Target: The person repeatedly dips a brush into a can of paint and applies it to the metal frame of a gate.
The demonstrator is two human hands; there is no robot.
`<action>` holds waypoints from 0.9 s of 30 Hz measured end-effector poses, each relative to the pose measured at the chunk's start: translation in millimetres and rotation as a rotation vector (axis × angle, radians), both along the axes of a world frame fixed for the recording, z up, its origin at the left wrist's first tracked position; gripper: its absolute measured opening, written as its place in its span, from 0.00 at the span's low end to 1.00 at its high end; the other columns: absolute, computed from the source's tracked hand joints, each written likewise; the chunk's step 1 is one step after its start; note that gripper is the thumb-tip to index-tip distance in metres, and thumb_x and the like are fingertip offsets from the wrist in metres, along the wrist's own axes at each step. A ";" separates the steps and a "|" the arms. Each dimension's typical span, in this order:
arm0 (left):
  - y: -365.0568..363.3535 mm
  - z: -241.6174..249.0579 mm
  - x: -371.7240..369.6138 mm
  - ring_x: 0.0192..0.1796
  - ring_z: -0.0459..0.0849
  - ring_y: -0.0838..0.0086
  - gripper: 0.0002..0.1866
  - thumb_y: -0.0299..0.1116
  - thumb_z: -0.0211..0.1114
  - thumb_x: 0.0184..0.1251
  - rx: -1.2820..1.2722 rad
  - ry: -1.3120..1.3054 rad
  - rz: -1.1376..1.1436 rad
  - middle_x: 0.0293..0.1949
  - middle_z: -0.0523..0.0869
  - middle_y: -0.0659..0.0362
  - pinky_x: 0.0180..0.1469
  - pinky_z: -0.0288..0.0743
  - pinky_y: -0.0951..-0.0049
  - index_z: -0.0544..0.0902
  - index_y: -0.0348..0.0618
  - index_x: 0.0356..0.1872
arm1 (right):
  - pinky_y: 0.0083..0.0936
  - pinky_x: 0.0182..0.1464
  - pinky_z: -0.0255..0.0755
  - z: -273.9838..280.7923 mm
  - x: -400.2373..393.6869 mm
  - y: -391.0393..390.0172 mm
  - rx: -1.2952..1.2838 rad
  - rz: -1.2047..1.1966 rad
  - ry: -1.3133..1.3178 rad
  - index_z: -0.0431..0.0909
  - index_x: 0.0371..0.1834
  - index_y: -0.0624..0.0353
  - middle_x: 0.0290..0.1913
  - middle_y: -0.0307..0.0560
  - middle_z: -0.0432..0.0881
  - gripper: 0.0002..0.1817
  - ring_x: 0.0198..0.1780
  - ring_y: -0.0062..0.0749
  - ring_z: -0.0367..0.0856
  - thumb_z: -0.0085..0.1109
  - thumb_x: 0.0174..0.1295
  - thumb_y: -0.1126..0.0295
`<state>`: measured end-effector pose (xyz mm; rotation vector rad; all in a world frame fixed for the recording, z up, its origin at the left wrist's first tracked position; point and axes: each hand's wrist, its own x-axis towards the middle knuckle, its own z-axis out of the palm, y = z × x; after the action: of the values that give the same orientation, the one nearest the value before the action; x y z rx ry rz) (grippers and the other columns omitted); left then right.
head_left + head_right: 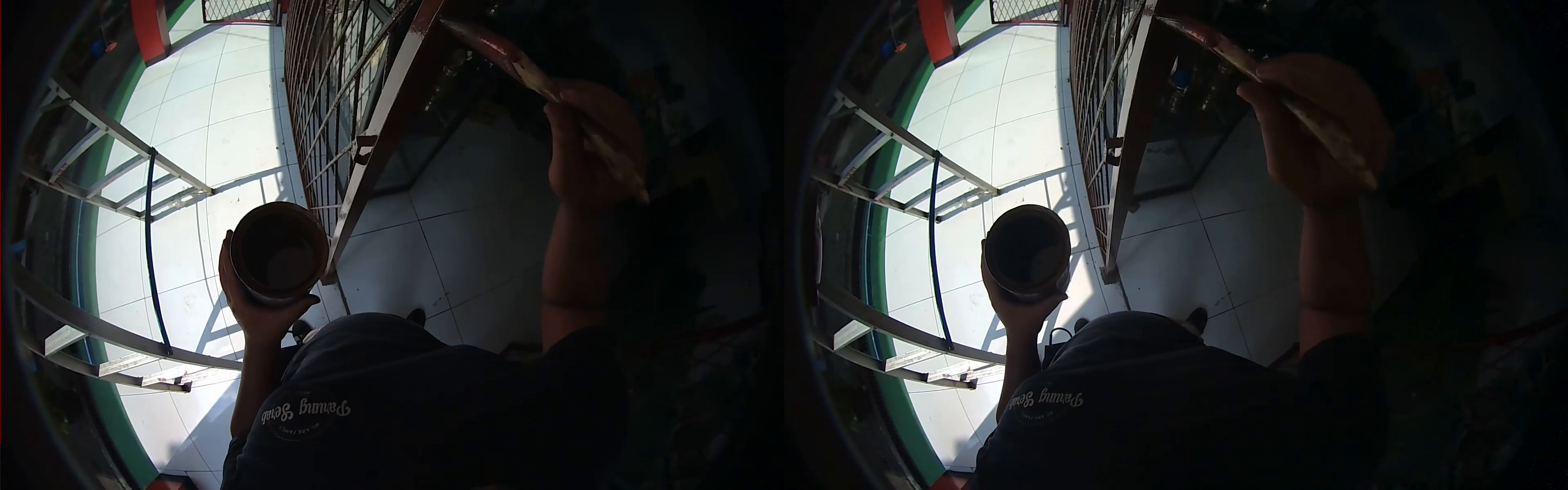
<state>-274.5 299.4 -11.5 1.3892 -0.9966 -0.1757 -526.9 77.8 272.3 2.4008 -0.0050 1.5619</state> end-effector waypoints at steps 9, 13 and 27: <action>26.8 -11.0 15.9 0.72 0.70 0.54 0.74 0.50 0.91 0.25 -0.023 0.003 0.056 0.73 0.65 0.48 0.72 0.71 0.51 0.53 0.40 0.78 | 0.25 0.35 0.87 -142.0 22.5 10.3 -0.297 -0.082 0.134 0.80 0.32 0.52 0.36 0.39 0.81 0.11 0.42 0.37 0.88 0.74 0.49 0.73; 34.2 -6.1 22.7 0.72 0.70 0.54 0.73 0.49 0.91 0.27 -0.003 -0.006 0.063 0.73 0.66 0.48 0.72 0.71 0.52 0.53 0.41 0.78 | 0.22 0.37 0.87 -194.6 10.2 26.1 -0.079 -0.022 0.286 0.81 0.34 0.53 0.36 0.39 0.82 0.11 0.41 0.33 0.88 0.75 0.49 0.72; 36.9 -8.3 23.0 0.72 0.70 0.53 0.73 0.50 0.91 0.30 -0.048 0.077 0.011 0.73 0.65 0.47 0.72 0.71 0.52 0.51 0.41 0.79 | 0.23 0.37 0.86 -143.6 17.8 21.5 -0.249 -0.125 0.261 0.83 0.35 0.50 0.37 0.39 0.82 0.12 0.43 0.35 0.88 0.75 0.47 0.72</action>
<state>-251.5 336.4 -19.8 1.3344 -0.9233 -0.1949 -509.2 99.3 128.7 2.3368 0.0851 1.1150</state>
